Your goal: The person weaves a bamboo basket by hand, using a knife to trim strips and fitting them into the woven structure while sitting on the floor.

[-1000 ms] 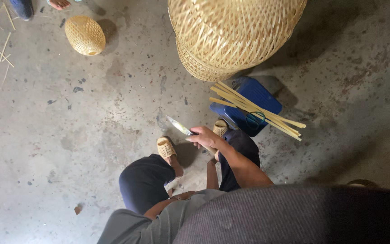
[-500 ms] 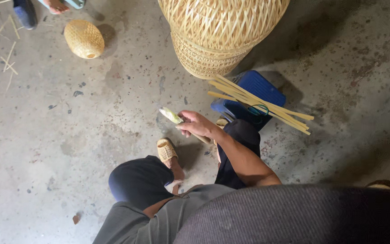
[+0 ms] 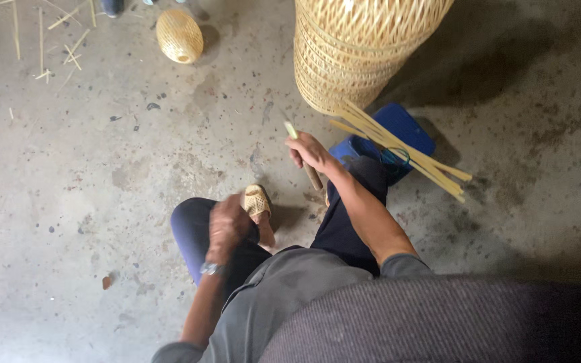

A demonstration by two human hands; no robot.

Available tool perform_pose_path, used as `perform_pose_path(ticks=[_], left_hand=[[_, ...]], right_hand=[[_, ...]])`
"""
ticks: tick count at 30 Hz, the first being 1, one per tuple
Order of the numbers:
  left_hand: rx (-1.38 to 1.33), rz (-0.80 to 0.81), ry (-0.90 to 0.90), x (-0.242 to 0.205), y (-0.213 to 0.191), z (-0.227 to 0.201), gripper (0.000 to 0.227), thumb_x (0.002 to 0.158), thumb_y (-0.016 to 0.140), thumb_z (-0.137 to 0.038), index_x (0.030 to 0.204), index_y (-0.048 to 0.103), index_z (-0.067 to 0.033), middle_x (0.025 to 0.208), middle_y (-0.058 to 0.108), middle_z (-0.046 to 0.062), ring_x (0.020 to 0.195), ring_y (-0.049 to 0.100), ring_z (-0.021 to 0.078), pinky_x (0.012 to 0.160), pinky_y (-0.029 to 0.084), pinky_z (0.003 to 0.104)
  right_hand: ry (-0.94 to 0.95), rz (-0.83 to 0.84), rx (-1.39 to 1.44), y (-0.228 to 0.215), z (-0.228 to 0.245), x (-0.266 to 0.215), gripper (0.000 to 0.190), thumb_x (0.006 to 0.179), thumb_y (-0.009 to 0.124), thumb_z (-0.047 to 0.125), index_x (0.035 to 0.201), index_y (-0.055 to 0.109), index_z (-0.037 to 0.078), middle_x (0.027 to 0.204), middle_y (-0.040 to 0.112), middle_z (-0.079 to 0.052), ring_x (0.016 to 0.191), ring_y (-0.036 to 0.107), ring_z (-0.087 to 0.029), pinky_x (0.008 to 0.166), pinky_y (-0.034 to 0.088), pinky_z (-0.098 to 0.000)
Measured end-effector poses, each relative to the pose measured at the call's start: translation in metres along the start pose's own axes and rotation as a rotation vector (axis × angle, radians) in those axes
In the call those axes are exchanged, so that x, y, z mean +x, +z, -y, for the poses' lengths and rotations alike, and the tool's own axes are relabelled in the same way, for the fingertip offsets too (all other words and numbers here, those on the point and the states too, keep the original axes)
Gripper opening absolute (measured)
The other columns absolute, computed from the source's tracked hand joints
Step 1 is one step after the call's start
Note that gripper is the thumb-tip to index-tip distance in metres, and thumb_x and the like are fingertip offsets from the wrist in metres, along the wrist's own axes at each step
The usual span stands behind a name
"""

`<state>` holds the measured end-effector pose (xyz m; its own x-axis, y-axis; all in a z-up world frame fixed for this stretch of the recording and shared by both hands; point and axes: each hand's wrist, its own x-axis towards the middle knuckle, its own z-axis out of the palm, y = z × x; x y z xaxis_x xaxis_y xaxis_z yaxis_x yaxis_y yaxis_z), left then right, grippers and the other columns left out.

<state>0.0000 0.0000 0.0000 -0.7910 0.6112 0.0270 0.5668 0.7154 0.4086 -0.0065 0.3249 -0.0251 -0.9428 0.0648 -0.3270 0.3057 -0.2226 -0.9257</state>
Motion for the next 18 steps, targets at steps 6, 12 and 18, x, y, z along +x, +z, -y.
perform_pose_path(ticks=[6, 12, 18], left_hand=[[0.310, -0.379, -0.223, -0.060, -0.074, 0.017, 0.059, 0.092, 0.073, -0.038, 0.139, 0.061, -0.0047, 0.141, 0.054, 0.023, 0.134, 0.048, 0.0419, 0.113, 0.036, 0.057], [0.265, -0.403, -0.386, -0.077, -0.069, 0.029, 0.057, 0.093, 0.073, -0.038, 0.139, 0.061, -0.0054, 0.144, 0.054, 0.022, 0.137, 0.046, 0.0437, 0.114, 0.037, 0.055], [0.208, -0.409, -0.486, -0.098, -0.070, 0.025, 0.055, 0.093, 0.072, -0.038, 0.138, 0.063, -0.0065, 0.146, 0.054, 0.021, 0.139, 0.045, 0.0420, 0.116, 0.037, 0.053]], right_hand=[[-0.197, -0.408, -0.557, -0.086, 0.084, -0.006, 0.045, 0.112, 0.062, 0.041, 0.086, 0.061, 0.004, 0.060, 0.045, 0.001, 0.044, 0.038, -0.009, 0.039, 0.030, -0.0293], [-0.403, -0.874, -1.222, -0.244, 0.231, 0.040, 0.032, 0.114, 0.061, 0.030, 0.093, 0.063, 0.007, 0.069, 0.052, 0.000, 0.052, 0.045, -0.008, 0.044, 0.036, -0.0289], [-0.204, -0.832, -1.374, -0.249, 0.226, 0.050, 0.028, 0.116, 0.059, 0.023, 0.097, 0.064, 0.004, 0.073, 0.055, -0.002, 0.056, 0.049, -0.010, 0.049, 0.039, -0.0289]])
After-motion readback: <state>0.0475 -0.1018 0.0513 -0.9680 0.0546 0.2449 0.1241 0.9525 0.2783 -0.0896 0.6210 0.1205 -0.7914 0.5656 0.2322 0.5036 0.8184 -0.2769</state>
